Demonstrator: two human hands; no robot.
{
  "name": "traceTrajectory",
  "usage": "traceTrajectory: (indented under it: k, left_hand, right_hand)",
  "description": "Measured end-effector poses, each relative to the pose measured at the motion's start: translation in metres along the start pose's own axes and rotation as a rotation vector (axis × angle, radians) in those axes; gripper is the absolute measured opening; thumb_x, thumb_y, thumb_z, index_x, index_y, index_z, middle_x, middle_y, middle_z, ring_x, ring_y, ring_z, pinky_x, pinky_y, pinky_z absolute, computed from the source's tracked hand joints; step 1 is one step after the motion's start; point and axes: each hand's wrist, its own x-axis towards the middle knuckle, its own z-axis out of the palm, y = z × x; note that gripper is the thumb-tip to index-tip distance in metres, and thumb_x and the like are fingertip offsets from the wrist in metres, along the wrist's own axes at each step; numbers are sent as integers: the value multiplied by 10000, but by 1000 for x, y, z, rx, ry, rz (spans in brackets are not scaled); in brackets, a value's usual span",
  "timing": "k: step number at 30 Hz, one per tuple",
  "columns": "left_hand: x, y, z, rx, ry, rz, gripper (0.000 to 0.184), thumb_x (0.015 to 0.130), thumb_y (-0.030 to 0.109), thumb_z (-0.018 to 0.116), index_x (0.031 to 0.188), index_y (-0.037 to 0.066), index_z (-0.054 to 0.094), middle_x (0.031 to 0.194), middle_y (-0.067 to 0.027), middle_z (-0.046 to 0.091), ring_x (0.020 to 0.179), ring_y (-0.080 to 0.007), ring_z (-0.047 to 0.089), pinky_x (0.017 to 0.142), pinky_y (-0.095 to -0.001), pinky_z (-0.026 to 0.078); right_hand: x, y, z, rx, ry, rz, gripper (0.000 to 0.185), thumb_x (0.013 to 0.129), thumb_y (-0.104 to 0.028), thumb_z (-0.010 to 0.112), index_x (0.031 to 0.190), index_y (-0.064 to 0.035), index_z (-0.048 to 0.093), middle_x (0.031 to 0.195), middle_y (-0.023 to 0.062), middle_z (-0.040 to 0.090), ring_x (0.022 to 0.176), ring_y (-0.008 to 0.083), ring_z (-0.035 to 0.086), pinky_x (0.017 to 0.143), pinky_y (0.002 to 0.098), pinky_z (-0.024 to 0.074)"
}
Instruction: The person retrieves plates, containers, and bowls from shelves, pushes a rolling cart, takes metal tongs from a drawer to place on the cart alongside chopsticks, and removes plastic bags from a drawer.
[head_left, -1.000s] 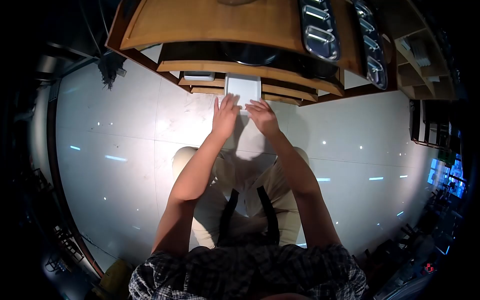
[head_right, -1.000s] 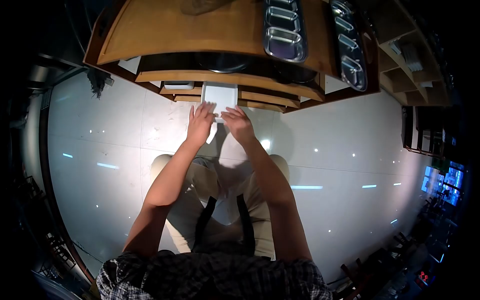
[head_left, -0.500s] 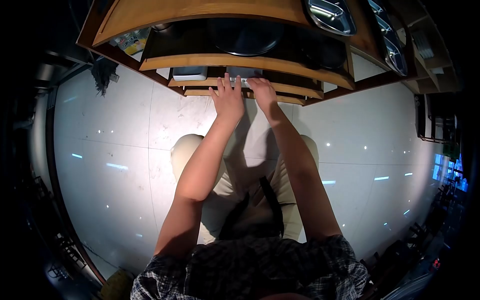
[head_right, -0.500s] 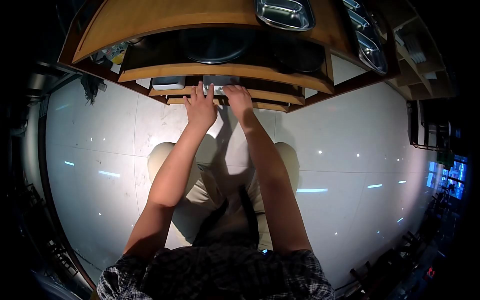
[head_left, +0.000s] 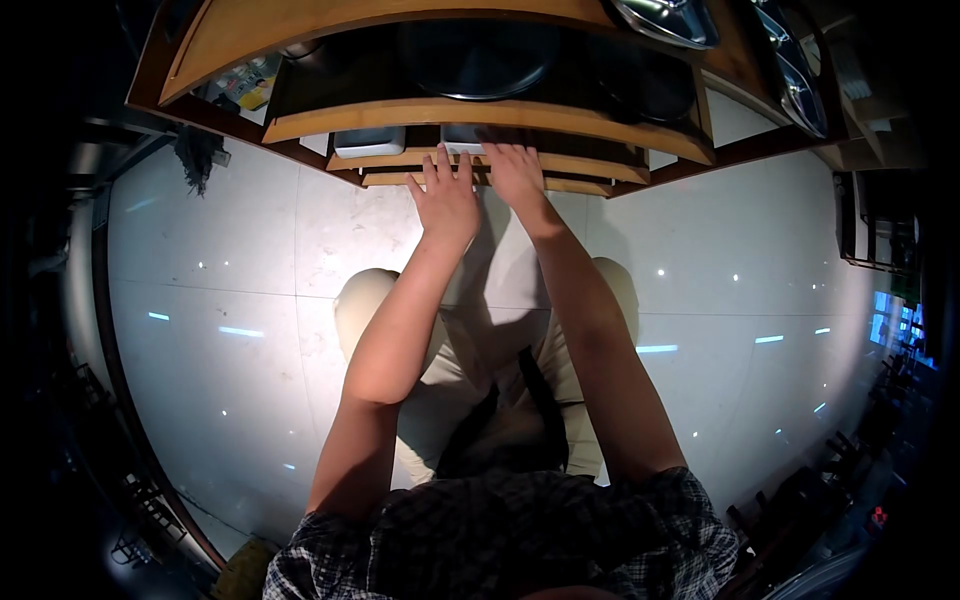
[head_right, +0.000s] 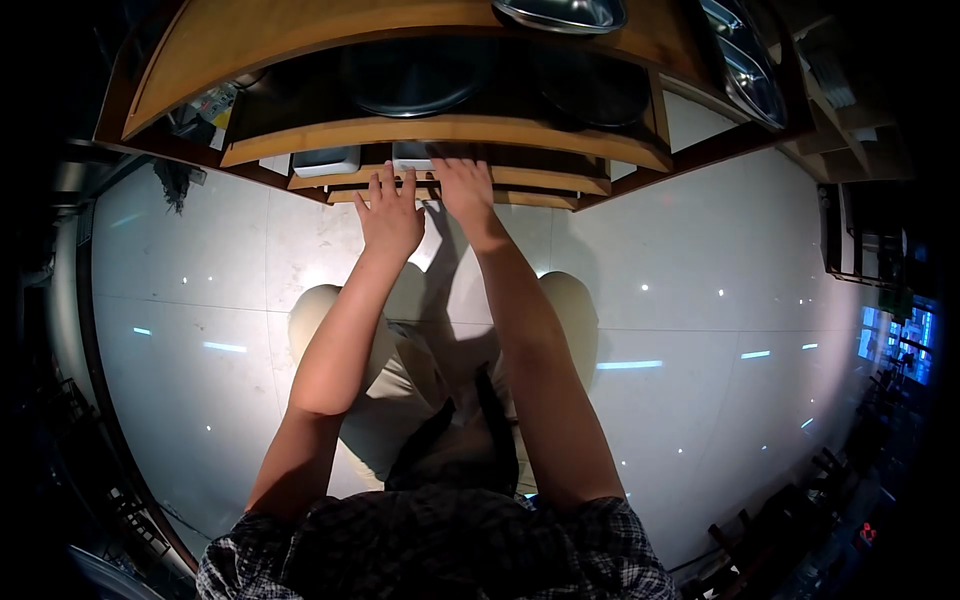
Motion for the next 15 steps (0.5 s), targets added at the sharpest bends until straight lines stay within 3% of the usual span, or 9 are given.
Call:
traceTrajectory:
  k: [3,4,5,7,10,13,15]
  left_hand:
    - [6,-4,-5,4,44,-6,670,804,288,634,1396,141,357,1478,-142,255,1351,-335,252,1050,-604,199]
    - [3,-5,-5,16,20,-54,667,798,285,636,1389,135,367,1475,-145,258,1353,-340,242,1047,-613,194]
    - [-3,-5,-6,29,-17,-96,664,793,282,638,1383,128,377,1472,-149,260,1356,-345,233,1043,-623,190]
    - [-12,0,-17,-3,1,-95,645,786,272,633,1368,124,396,1467,-160,263,1359,-356,215,1040,-638,175]
    - [-43,10,-15,-138,-69,-89,535,794,247,573,1296,89,476,1465,-180,270,1359,-368,222,1062,-631,118]
    - [-82,7,-43,-188,-176,-34,474,770,211,584,1218,65,531,1448,-176,295,1357,-357,227,1070,-622,113]
    - [-113,6,-64,-240,-151,27,424,754,164,578,1164,57,564,1409,-168,345,1347,-348,245,1074,-611,130]
  right_hand:
    - [8,-10,-15,-77,-201,81,330,844,-133,448,1142,-175,583,1039,26,639,998,209,580,887,415,390]
    - [8,-14,-23,-31,-184,85,376,843,-145,452,1206,-132,550,1133,66,593,1086,236,531,968,440,350]
    - [2,-23,-30,-17,-190,95,376,843,-145,452,1206,-132,550,1133,66,593,1086,236,531,968,440,350]
    - [-16,-39,-61,-64,-34,28,501,827,-127,492,1318,-42,438,1336,119,467,1231,286,432,1052,472,273]
    - [-80,-73,-97,50,-49,-43,499,814,-153,482,1294,-19,461,1397,110,405,1340,294,299,1100,514,201]
    - [-145,-101,-160,211,-142,59,475,826,-120,464,1293,-35,469,1386,100,427,1296,295,376,1087,503,254]
    - [-174,-103,-211,221,-79,154,472,826,-106,462,1290,-20,461,1391,106,416,1281,302,392,1067,502,282]
